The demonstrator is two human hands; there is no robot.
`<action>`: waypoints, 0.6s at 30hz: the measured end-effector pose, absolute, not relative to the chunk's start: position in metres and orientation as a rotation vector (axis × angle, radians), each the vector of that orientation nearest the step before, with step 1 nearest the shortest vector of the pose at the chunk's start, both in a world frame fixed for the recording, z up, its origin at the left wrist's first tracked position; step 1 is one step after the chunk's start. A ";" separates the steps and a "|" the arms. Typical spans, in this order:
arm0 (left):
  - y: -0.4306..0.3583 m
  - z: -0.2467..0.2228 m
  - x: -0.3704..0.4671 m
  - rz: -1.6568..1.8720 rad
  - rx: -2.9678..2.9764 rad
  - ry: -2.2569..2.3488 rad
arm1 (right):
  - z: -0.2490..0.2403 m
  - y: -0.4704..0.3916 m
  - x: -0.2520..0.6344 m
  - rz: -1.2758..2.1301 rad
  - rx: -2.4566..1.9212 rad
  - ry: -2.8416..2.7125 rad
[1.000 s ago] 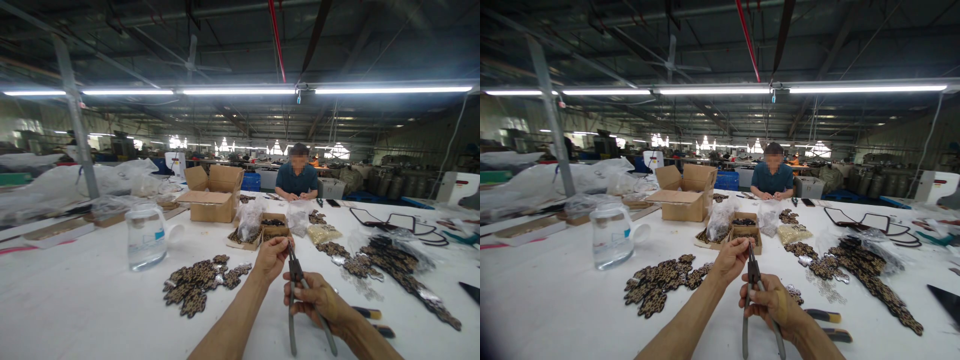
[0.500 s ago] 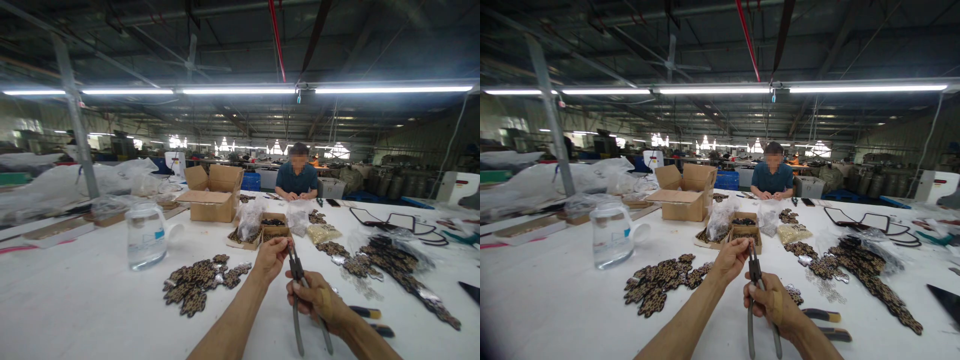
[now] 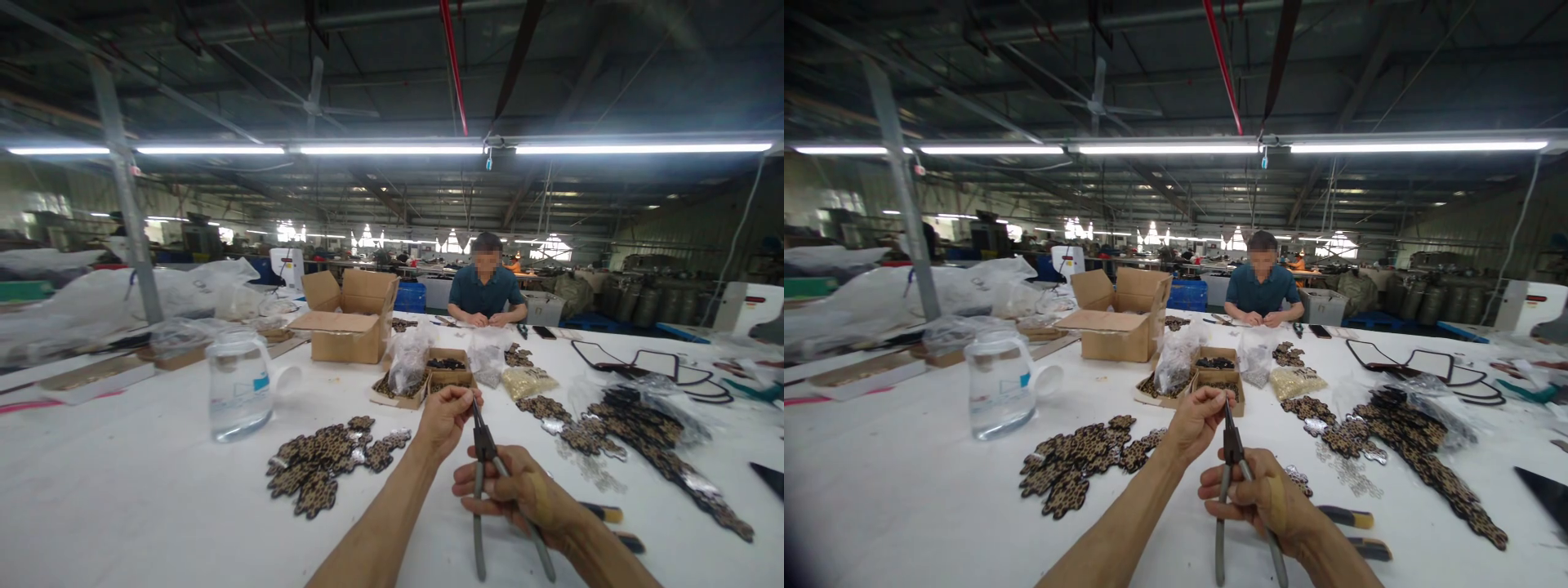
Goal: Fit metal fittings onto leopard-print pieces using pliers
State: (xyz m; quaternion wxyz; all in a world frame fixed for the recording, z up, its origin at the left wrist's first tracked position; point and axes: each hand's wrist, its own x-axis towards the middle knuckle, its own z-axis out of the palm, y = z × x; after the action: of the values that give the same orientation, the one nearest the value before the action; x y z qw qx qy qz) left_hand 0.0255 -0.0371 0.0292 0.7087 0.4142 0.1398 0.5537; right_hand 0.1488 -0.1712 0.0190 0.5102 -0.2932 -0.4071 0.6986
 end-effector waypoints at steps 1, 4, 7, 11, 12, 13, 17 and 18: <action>-0.037 0.030 0.025 1.218 0.937 0.292 | 0.018 -0.170 0.149 1.685 -0.704 -0.974; -0.037 0.031 0.023 1.204 0.962 0.244 | 0.015 -0.169 0.148 1.706 -0.668 -0.955; -0.039 0.031 0.022 1.204 0.940 0.210 | 0.016 -0.168 0.145 1.723 -0.628 -0.952; -0.041 0.030 0.023 1.207 0.887 0.204 | 0.014 -0.167 0.140 1.686 -0.576 -0.993; -0.041 0.030 0.023 1.208 0.880 0.210 | 0.013 -0.166 0.139 1.672 -0.568 -1.004; -0.041 0.029 0.023 1.208 0.875 0.216 | 0.013 -0.166 0.138 1.661 -0.565 -1.014; -0.039 0.028 0.022 1.186 0.842 0.223 | 0.010 -0.166 0.136 1.642 -0.566 -1.037; -0.039 0.028 0.022 1.171 0.829 0.222 | 0.010 -0.165 0.136 1.640 -0.565 -1.039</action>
State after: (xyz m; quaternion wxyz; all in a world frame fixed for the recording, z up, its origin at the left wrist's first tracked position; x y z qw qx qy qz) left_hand 0.0218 -0.0388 0.0284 0.7480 0.3789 0.1014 0.5354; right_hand 0.1365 -0.1653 0.0097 0.5309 -0.2369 -0.4353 0.6875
